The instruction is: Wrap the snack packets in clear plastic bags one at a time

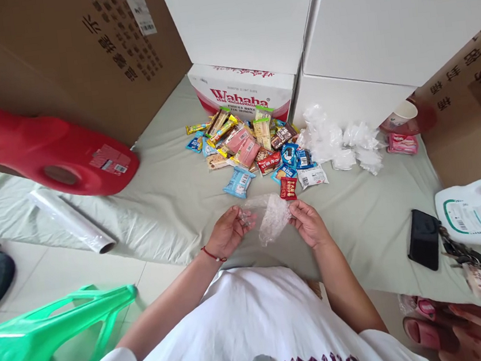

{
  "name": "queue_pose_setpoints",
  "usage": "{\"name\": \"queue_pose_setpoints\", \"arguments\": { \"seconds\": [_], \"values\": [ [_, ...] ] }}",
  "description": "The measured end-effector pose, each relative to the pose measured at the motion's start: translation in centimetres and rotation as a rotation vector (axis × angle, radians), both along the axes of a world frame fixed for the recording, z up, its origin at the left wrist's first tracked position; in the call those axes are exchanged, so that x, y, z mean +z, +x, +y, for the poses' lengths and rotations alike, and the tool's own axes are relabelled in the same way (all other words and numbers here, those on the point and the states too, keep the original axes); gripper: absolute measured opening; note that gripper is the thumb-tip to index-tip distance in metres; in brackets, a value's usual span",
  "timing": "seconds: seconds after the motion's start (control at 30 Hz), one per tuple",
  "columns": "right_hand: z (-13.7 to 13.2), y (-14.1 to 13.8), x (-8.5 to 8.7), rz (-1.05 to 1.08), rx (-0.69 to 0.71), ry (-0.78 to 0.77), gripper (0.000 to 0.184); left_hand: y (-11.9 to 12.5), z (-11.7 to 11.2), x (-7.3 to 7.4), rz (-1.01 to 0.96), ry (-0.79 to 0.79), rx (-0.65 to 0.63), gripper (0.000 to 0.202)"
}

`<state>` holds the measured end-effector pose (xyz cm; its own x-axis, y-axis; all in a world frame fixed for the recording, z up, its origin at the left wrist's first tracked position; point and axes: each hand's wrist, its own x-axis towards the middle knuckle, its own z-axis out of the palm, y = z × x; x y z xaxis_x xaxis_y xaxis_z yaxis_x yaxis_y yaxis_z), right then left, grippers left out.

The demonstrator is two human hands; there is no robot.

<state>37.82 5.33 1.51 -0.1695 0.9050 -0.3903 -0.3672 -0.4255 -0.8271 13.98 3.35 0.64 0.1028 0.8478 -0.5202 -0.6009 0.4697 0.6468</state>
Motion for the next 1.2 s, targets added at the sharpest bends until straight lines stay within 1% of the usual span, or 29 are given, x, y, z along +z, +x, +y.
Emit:
{"name": "queue_pose_setpoints", "arguments": {
  "seconds": [0.1,0.2,0.27,0.3,0.37,0.43,0.47,0.5,0.57,0.63,0.67,0.7,0.77,0.83,0.9,0.97,1.0,1.1,1.2],
  "values": [
    [0.2,-0.5,0.0,-0.027,0.024,0.002,0.038,0.1,-0.2,0.6,0.020,0.034,-0.002,0.048],
    [0.1,-1.0,0.3,0.005,0.063,0.004,0.037,0.6,0.2,0.8,0.118,0.040,-0.013,0.069],
    [-0.1,-1.4,0.4,0.039,0.091,-0.006,0.036,1.1,0.8,0.9,0.175,-0.018,-0.018,0.075],
    [-0.2,-1.5,0.3,0.053,0.102,-0.012,0.036,1.4,1.1,0.8,0.196,-0.048,-0.030,0.073],
    [-0.4,-1.7,0.1,0.065,0.111,-0.010,0.035,1.8,1.7,0.7,0.195,-0.072,-0.116,0.062],
    [-0.4,-1.7,-0.3,0.040,0.104,0.005,0.036,2.1,2.1,0.5,0.150,-0.048,-0.207,0.051],
    [-0.3,-1.6,-0.5,0.004,0.095,0.013,0.037,2.2,2.1,0.4,0.129,-0.033,-0.219,0.049],
    [-0.3,-1.4,-0.7,-0.055,0.074,0.025,0.038,2.2,2.1,0.3,0.125,-0.022,-0.194,0.048],
    [-0.4,-0.9,-1.0,-0.241,-0.020,0.080,0.039,2.1,1.9,0.2,0.161,-0.014,-0.081,0.047],
    [-0.6,-0.6,-0.9,-0.432,-0.133,0.185,0.036,2.1,1.8,0.0,0.220,-0.007,0.007,0.042],
    [-0.8,-0.7,-0.7,-0.501,-0.155,0.249,0.033,2.1,1.7,0.0,0.240,-0.001,0.034,0.040],
    [-1.0,-0.9,-0.5,-0.549,-0.138,0.313,0.030,2.1,1.6,-0.1,0.255,0.011,0.050,0.039],
    [-1.4,-1.9,0.0,-0.620,-0.019,0.422,0.027,2.3,1.4,-0.1,0.290,0.053,0.057,0.040],
    [-1.4,-3.3,0.2,-0.693,0.122,0.492,0.028,2.4,1.2,0.0,0.352,0.111,0.042,0.042],
    [-1.1,-4.5,0.1,-0.730,0.204,0.533,0.023,2.2,1.0,0.1,0.419,0.153,0.030,0.043],
    [-0.5,-4.8,0.1,-0.737,0.209,0.570,0.015,1.5,0.9,0.2,0.470,0.167,0.031,0.040],
    [-0.1,-4.6,0.2,-0.732,0.191,0.586,0.014,1.1,0.8,0.3,0.494,0.177,0.032,0.038],
    [1.2,-3.2,1.2,-0.679,0.144,0.578,0.019,-0.4,0.6,0.3,0.573,0.219,0.010,0.036],
    [1.8,-2.6,2.1,-0.642,0.200,0.573,0.021,-1.0,0.4,0.2,0.629,0.238,0.017,0.030]
  ]
}}
